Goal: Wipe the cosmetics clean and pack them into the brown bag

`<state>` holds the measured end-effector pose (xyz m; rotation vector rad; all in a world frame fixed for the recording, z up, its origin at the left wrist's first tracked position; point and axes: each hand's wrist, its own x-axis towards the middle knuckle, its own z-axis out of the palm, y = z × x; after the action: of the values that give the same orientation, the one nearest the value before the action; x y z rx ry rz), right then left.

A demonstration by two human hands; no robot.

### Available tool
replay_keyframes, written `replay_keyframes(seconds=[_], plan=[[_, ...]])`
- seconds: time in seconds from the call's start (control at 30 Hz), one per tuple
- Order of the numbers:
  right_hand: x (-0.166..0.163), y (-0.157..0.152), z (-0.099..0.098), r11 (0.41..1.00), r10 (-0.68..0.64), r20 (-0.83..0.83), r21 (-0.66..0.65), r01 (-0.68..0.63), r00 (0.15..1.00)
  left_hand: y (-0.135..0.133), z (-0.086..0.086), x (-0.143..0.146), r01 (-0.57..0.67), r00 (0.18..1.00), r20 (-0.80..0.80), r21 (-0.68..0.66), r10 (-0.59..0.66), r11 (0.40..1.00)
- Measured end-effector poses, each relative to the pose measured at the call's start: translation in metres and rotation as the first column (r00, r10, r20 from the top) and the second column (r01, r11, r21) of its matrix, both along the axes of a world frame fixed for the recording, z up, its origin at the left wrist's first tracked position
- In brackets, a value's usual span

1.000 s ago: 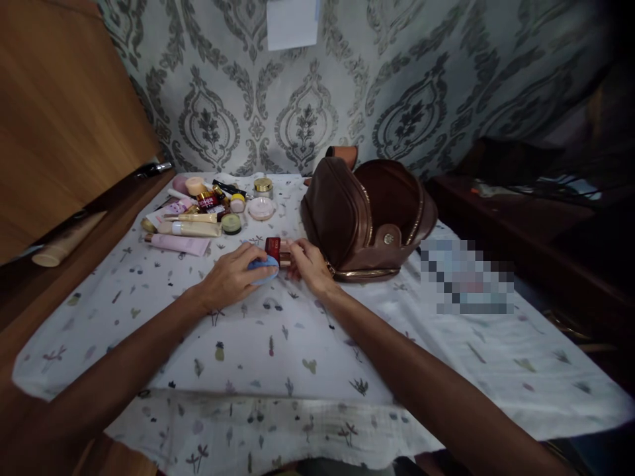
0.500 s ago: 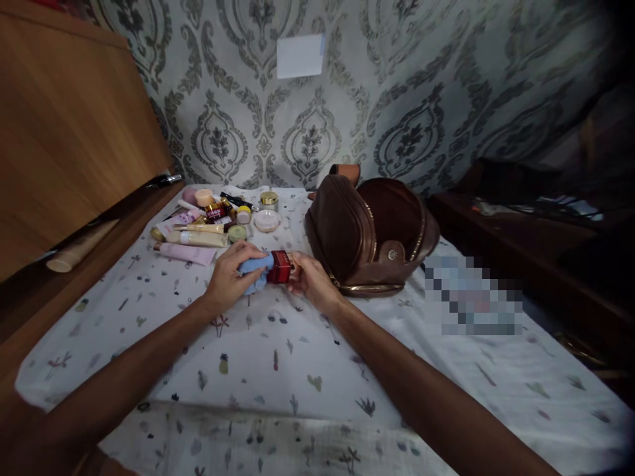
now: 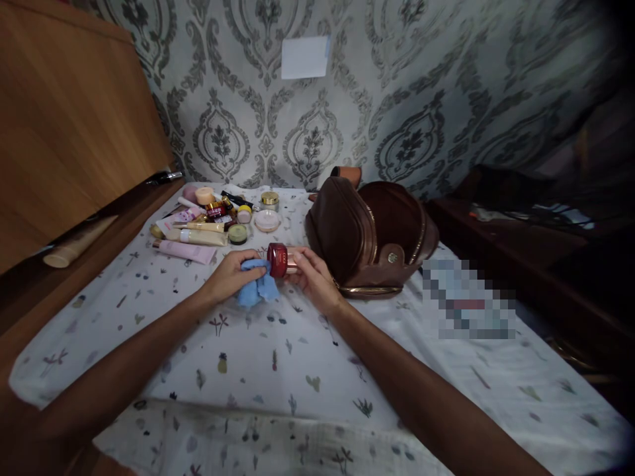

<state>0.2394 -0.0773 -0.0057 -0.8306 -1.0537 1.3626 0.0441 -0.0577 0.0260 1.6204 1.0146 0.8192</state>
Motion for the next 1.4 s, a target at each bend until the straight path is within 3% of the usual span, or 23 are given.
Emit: replay_keyframes(seconds=[0.2,0.47,0.6,0.77,0.9,1.03,1.1,1.23,1.4], plan=[[0.004,0.001,-0.002,0.991,-0.085,0.168,0.121,0.065,0.982,0.001,-0.002,0.007,-0.105,0.946,0.268,-0.277,0.182,0.955],[0.002,0.005,-0.011,0.954,-0.192,0.335,0.285,0.095,0.922,0.002,-0.009,0.009,-0.096,0.929,0.311,-0.320,0.200,0.943],[0.002,0.004,-0.009,0.897,-0.369,0.485,0.410,0.167,0.793,0.008,-0.017,0.005,-0.216,0.922,0.279,-0.204,0.269,0.955],[0.002,-0.005,-0.005,0.836,-0.435,0.651,0.548,0.010,0.622,0.007,-0.016,0.002,-0.311,0.934,0.200,0.047,0.296,0.949],[-0.001,-0.008,-0.007,0.830,-0.291,0.688,0.528,-0.183,0.665,0.001,-0.013,0.002,-0.226,0.974,0.076,0.236,0.214,0.945],[-0.004,-0.011,-0.008,0.894,-0.202,0.703,0.417,-0.165,0.682,0.001,-0.012,0.001,-0.176,0.982,-0.004,0.349,0.189,0.921],[-0.007,-0.014,-0.005,0.924,-0.204,0.717,0.366,-0.111,0.666,0.000,-0.011,0.000,-0.154,0.977,-0.055,0.472,0.204,0.868],[-0.012,-0.019,0.002,0.938,-0.253,0.748,0.345,-0.033,0.614,-0.007,-0.007,0.002,-0.036,0.959,-0.163,0.741,0.232,0.671],[-0.013,-0.020,0.004,0.951,-0.230,0.748,0.309,-0.019,0.622,-0.018,-0.005,0.006,0.178,0.950,-0.276,0.862,0.146,0.475]])
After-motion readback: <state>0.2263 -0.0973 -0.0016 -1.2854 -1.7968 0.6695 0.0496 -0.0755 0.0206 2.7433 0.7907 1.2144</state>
